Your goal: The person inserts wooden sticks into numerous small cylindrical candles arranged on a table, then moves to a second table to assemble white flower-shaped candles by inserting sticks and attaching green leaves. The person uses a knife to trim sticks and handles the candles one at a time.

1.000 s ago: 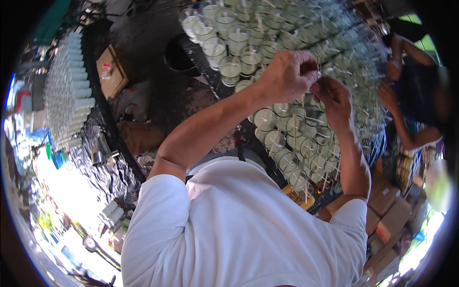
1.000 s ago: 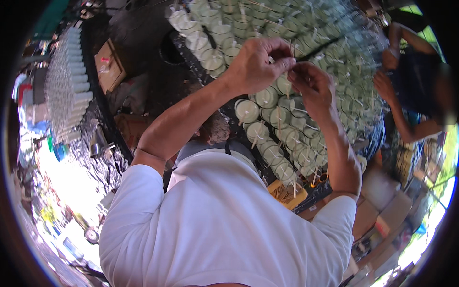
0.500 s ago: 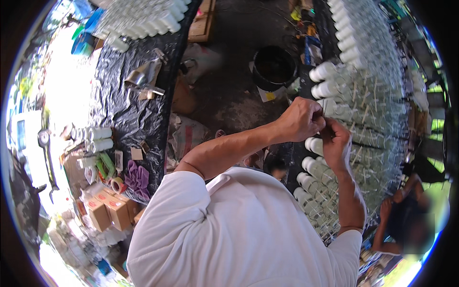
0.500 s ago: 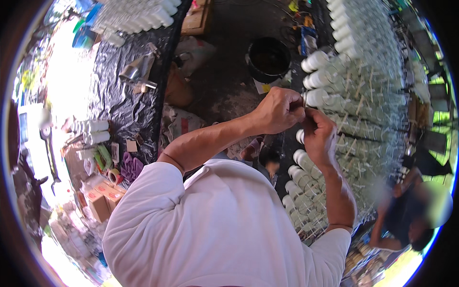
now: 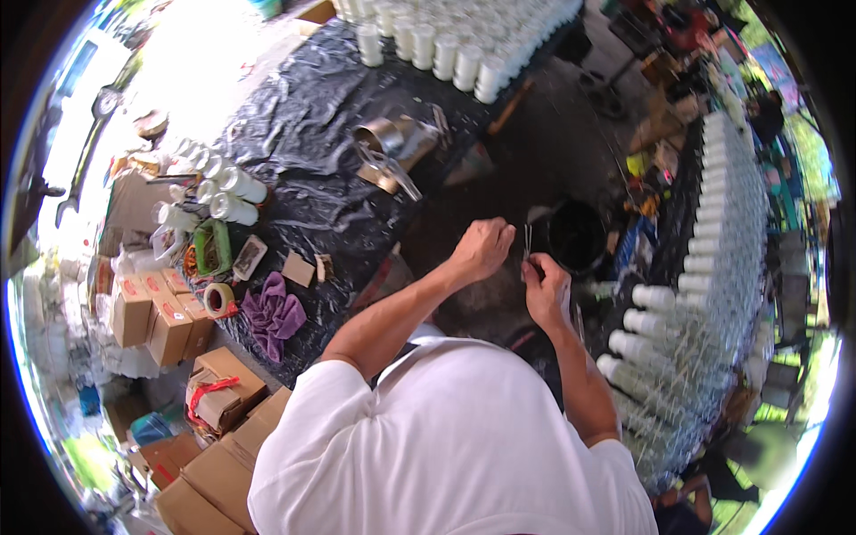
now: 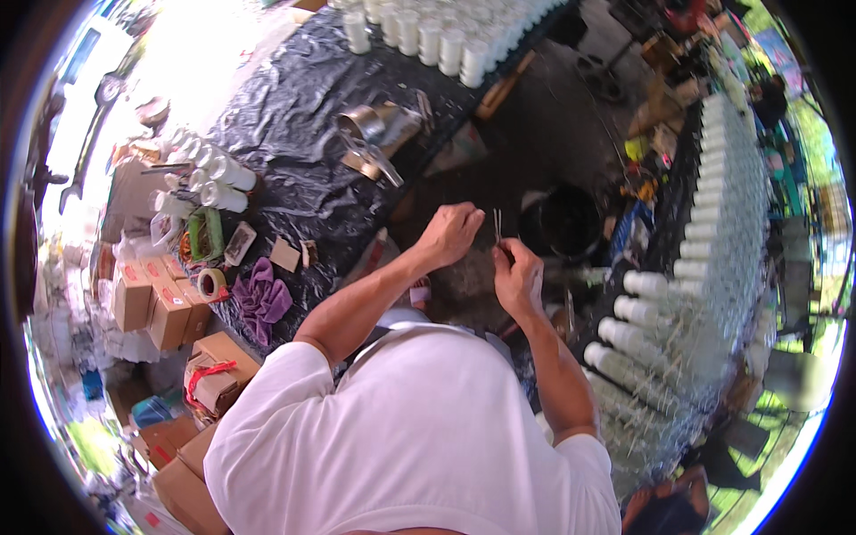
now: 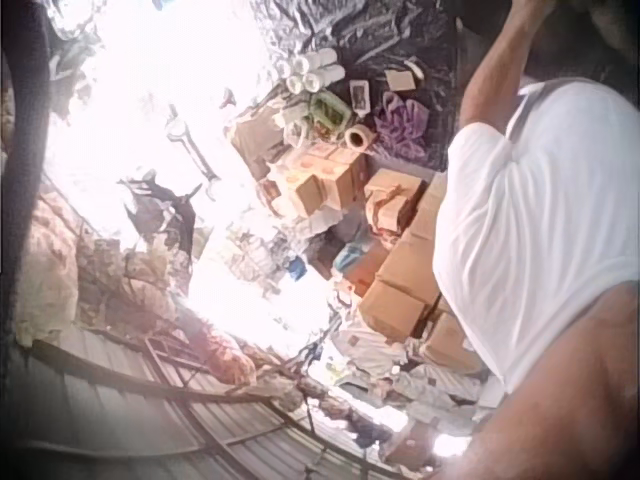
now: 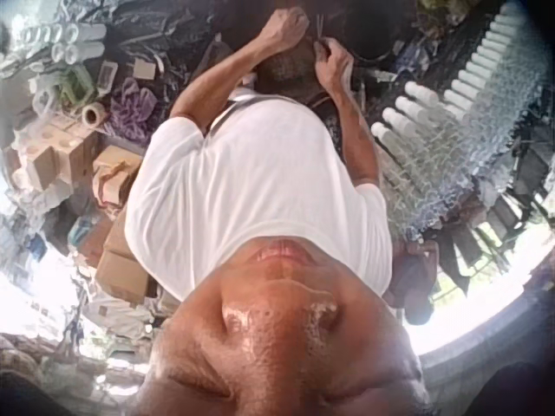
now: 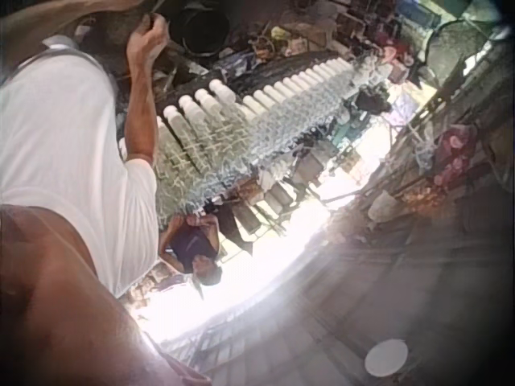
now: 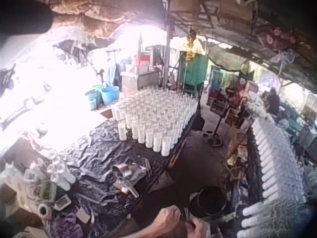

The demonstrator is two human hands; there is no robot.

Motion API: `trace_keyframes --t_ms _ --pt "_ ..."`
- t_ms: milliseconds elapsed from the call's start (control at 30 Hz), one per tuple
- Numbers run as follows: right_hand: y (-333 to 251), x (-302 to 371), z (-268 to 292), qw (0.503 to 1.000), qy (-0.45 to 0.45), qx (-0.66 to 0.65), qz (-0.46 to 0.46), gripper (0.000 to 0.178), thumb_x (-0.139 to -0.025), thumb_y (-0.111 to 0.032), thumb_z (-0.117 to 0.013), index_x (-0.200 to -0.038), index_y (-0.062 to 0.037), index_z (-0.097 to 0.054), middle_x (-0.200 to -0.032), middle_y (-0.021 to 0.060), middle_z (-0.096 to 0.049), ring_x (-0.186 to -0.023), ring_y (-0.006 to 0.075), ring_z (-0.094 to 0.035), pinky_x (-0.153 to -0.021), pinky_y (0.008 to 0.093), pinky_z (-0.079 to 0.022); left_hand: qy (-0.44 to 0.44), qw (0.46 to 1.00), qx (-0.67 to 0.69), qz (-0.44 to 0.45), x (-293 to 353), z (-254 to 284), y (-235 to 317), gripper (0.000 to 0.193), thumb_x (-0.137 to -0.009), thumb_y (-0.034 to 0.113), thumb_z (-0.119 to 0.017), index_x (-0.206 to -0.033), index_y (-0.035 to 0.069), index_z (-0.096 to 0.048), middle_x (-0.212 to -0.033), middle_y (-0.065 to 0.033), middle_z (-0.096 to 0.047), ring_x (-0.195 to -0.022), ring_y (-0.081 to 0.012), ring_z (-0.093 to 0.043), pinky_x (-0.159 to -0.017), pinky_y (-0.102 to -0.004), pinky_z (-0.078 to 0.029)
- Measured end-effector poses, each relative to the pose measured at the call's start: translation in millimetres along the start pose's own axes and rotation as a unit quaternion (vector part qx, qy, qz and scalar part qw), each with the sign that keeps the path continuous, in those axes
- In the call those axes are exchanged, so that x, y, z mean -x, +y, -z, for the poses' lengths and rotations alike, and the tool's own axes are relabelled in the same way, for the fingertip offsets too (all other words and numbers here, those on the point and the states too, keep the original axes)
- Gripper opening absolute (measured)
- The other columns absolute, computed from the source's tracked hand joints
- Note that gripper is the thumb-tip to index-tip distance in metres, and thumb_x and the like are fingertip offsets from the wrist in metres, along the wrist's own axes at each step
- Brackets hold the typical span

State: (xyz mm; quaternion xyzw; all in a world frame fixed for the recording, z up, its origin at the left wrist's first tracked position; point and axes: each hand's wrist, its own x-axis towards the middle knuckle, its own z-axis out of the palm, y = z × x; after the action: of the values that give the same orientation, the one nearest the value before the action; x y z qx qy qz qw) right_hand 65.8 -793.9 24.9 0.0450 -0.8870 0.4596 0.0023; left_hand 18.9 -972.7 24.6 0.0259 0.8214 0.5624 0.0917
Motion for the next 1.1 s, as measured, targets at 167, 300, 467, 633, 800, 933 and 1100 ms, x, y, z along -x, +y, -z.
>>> trace_keyframes --t_ms 167,300,467,633,800,933,1100 --pt "-43 -34 -38 0.992 -0.127 -0.010 -0.002 0.012 -0.092 -0.008 -0.068 -0.100 0.0014 -0.069 -0.082 0.0189 -0.071 -0.074 0.0263 -0.072 -0.066 0.0373 -0.052 0.058 0.987 0.126 -0.083 14 45 -39 0.024 -0.095 0.021 -0.070 -0.095 -0.003 -0.071 -0.071 -0.0095 -0.064 -0.067 -0.0109 -0.055 -0.060 -0.0333 -0.047" --pt "-52 -67 -66 0.978 -0.200 -0.042 0.053 0.016 -0.089 -0.011 -0.074 -0.100 0.0007 -0.070 -0.082 0.0178 -0.072 -0.074 0.0260 -0.072 -0.068 0.0361 -0.055 0.145 0.986 0.076 0.011 14 66 -54 0.026 -0.094 0.023 -0.070 -0.094 -0.003 -0.071 -0.071 -0.0110 -0.066 -0.065 -0.0129 -0.059 -0.059 -0.0328 -0.048" --pt "-43 -114 -110 0.950 -0.298 -0.015 0.095 0.020 -0.089 -0.016 -0.075 -0.098 0.0017 -0.071 -0.084 0.0179 -0.072 -0.075 0.0247 -0.073 -0.069 0.0367 -0.055 0.230 0.966 0.096 0.068 -4 86 -95 0.023 -0.095 0.019 -0.069 -0.092 -0.004 -0.072 -0.071 -0.0102 -0.069 -0.064 -0.0130 -0.064 -0.059 -0.0328 -0.051" --pt "-42 -161 -141 0.927 -0.343 -0.033 0.149 0.022 -0.088 -0.018 -0.075 -0.091 0.0030 -0.070 -0.083 0.0225 -0.070 -0.073 0.0303 -0.072 -0.064 0.0381 -0.053 0.253 0.964 0.046 0.073 -17 96 -109 0.019 -0.092 0.013 -0.068 -0.086 -0.004 -0.071 -0.069 -0.0130 -0.071 -0.064 -0.0186 -0.071 -0.058 -0.0333 -0.054" --pt "-45 -213 -148 0.888 -0.435 -0.061 0.138 0.013 -0.091 -0.010 -0.072 -0.097 0.0015 -0.072 -0.076 0.0073 -0.072 -0.073 0.0070 -0.064 -0.067 0.0288 -0.052 0.296 0.946 0.040 0.124 -44 102 -97 0.023 -0.094 0.018 -0.067 -0.088 -0.004 -0.065 -0.075 -0.0119 -0.068 -0.070 -0.0174 -0.066 -0.063 -0.0335 -0.052" --pt "-42 -253 -157 0.849 -0.484 -0.153 0.146 0.010 -0.091 -0.006 -0.071 -0.098 0.0003 -0.072 -0.077 0.0061 -0.073 -0.073 0.0071 -0.063 -0.068 0.0284 -0.052 0.302 0.925 0.212 0.091 -67 101 -97 0.019 -0.098 0.018 -0.065 -0.093 0.001 -0.059 -0.077 -0.0014 -0.059 -0.072 -0.0091 -0.054 -0.064 -0.0276 -0.046" --pt "-64 -295 -153 0.792 -0.592 -0.133 0.071 0.012 -0.089 -0.005 -0.073 -0.100 0.0011 -0.074 -0.079 0.0071 -0.074 -0.077 0.0041 -0.059 -0.069 0.0272 -0.050 0.284 0.907 0.309 0.045 -80 120 -90 0.016 -0.100 0.016 -0.065 -0.093 0.004 -0.056 -0.080 0.0065 -0.051 -0.075 -0.0034 -0.044 -0.063 -0.0221 -0.037"
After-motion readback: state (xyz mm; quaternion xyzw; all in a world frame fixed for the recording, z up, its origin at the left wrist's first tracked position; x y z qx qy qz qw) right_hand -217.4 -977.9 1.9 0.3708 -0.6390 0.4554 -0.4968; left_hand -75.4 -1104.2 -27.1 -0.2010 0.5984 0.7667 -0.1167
